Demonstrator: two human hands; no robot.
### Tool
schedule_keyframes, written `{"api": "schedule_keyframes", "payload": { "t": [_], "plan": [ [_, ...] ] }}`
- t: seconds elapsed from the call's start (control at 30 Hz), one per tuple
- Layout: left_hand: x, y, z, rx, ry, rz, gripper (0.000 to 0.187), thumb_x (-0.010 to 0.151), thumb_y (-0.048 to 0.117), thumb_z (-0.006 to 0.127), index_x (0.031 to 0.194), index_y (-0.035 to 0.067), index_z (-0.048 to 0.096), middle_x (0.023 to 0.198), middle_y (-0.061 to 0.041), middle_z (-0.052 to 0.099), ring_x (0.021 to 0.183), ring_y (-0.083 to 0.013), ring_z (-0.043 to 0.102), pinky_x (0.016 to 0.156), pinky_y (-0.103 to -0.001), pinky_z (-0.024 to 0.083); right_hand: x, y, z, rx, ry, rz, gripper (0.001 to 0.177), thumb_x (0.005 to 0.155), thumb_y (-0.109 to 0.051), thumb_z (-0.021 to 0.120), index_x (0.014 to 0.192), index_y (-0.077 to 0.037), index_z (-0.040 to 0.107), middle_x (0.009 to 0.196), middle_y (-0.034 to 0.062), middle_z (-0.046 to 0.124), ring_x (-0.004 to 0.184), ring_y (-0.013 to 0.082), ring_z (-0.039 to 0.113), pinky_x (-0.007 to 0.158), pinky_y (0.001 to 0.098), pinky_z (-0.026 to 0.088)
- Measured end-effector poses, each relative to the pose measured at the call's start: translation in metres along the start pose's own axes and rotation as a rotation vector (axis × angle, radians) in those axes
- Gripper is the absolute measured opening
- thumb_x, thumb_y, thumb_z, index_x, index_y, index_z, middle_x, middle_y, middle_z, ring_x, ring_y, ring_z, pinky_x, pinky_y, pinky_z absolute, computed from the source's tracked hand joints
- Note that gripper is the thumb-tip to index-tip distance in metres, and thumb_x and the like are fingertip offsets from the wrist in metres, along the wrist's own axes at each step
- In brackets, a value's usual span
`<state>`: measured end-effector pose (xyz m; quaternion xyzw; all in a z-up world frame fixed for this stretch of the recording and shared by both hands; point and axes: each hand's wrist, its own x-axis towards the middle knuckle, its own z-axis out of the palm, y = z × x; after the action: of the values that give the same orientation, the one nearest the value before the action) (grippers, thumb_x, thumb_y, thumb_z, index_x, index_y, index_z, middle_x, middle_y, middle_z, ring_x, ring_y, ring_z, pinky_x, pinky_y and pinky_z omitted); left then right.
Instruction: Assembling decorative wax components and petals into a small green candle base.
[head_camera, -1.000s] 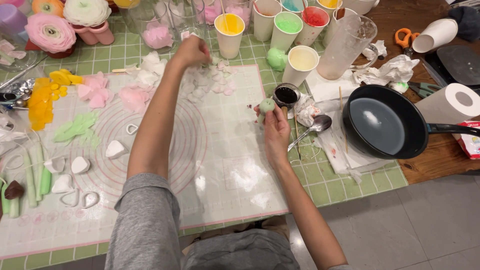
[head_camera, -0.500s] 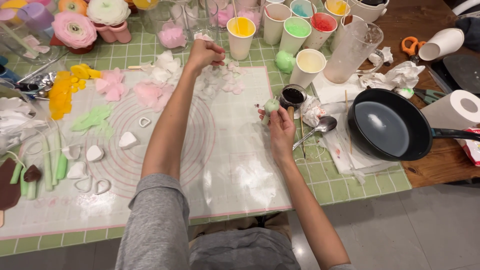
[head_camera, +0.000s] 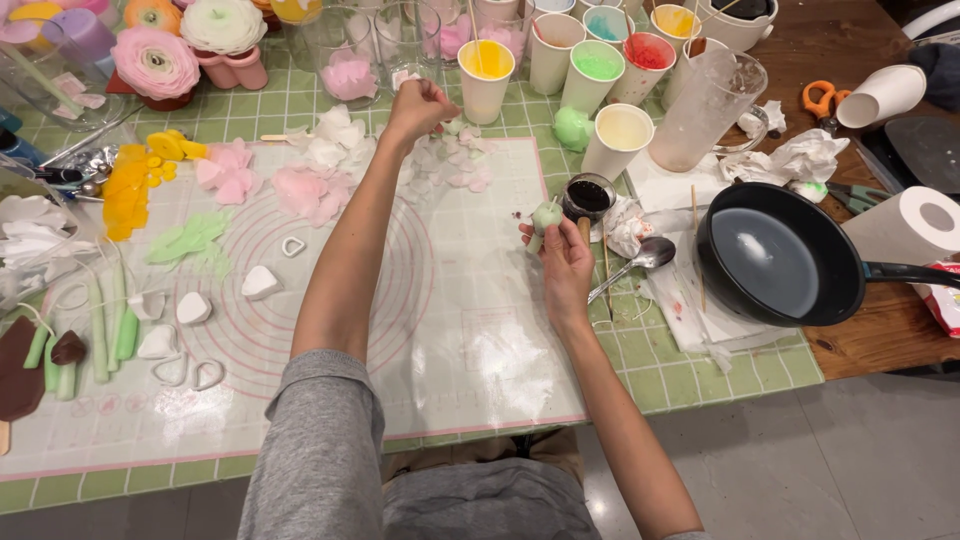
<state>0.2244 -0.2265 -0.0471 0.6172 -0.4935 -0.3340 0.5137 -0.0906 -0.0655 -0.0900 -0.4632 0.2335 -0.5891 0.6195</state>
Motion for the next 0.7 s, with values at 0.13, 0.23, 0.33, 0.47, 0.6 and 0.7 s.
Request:
{"api": "schedule_keyframes", "payload": {
  "t": [0.13, 0.23, 0.33, 0.47, 0.6, 0.7],
  "plan": [
    [-0.005, 0.009, -0.003, -0.075, -0.027, -0.049, 0.016, 0.078, 0.007, 0.076, 0.078, 0.007, 0.060, 0.073, -0.003, 0.071, 0.061, -0.0108, 0.072, 0.048, -0.027, 0.052, -0.001, 0.000, 0.001, 0.004, 0.000, 0.000, 0.038, 0.107, -0.023, 0.060, 0.134, 0.003, 0.059, 0.119, 0.0083, 0.070, 0.110, 0.0217, 0.071, 0.099, 0.0364, 0.057],
    [-0.004, 0.013, -0.005, -0.054, 0.025, 0.027, 0.022, 0.071, 0.001, 0.078, 0.082, 0.006, 0.060, 0.072, -0.005, 0.069, 0.057, -0.0118, 0.069, 0.046, -0.027, 0.050, -0.001, 0.001, 0.001, -0.012, 0.007, -0.007, 0.038, 0.107, -0.023, 0.060, 0.134, 0.003, 0.058, 0.119, 0.0084, 0.071, 0.109, 0.0211, 0.071, 0.098, 0.0344, 0.056],
    [-0.001, 0.013, -0.005, 0.006, 0.105, 0.137, 0.031, 0.066, 0.000, 0.081, 0.092, 0.006, 0.066, 0.070, -0.005, 0.074, 0.059, -0.0072, 0.070, 0.049, -0.021, 0.052, -0.001, 0.001, 0.001, -0.083, 0.047, -0.003, 0.038, 0.107, -0.020, 0.061, 0.136, 0.004, 0.059, 0.118, 0.0088, 0.071, 0.109, 0.0197, 0.070, 0.092, 0.0290, 0.052],
    [-0.005, 0.020, -0.006, 0.016, 0.090, 0.060, 0.017, 0.079, 0.004, 0.081, 0.095, 0.002, 0.077, 0.077, -0.005, 0.074, 0.059, -0.0089, 0.063, 0.047, -0.025, 0.044, 0.001, 0.002, 0.001, -0.035, 0.017, -0.060, 0.038, 0.103, -0.010, 0.065, 0.137, 0.004, 0.057, 0.125, 0.0099, 0.070, 0.115, 0.0190, 0.069, 0.100, 0.0286, 0.053],
    [-0.002, 0.016, -0.005, -0.224, -0.017, 0.120, 0.011, 0.089, 0.003, 0.075, 0.100, 0.000, 0.070, 0.089, -0.007, 0.077, 0.071, -0.0085, 0.072, 0.058, -0.023, 0.054, 0.002, 0.006, -0.004, -0.023, 0.014, -0.118, 0.042, 0.103, -0.004, 0.066, 0.142, 0.002, 0.053, 0.134, 0.0124, 0.066, 0.124, 0.0172, 0.064, 0.104, 0.0278, 0.051],
    [-0.032, 0.055, 0.002, -0.382, -0.241, 0.087, 0.007, 0.093, 0.002, 0.069, 0.098, 0.001, 0.064, 0.091, -0.012, 0.078, 0.073, -0.0158, 0.077, 0.066, -0.028, 0.064, -0.001, 0.002, -0.003, -0.012, 0.026, -0.159, 0.045, 0.102, -0.003, 0.067, 0.143, 0.002, 0.051, 0.141, 0.0138, 0.062, 0.127, 0.0179, 0.061, 0.107, 0.0293, 0.050]
  ]
}}
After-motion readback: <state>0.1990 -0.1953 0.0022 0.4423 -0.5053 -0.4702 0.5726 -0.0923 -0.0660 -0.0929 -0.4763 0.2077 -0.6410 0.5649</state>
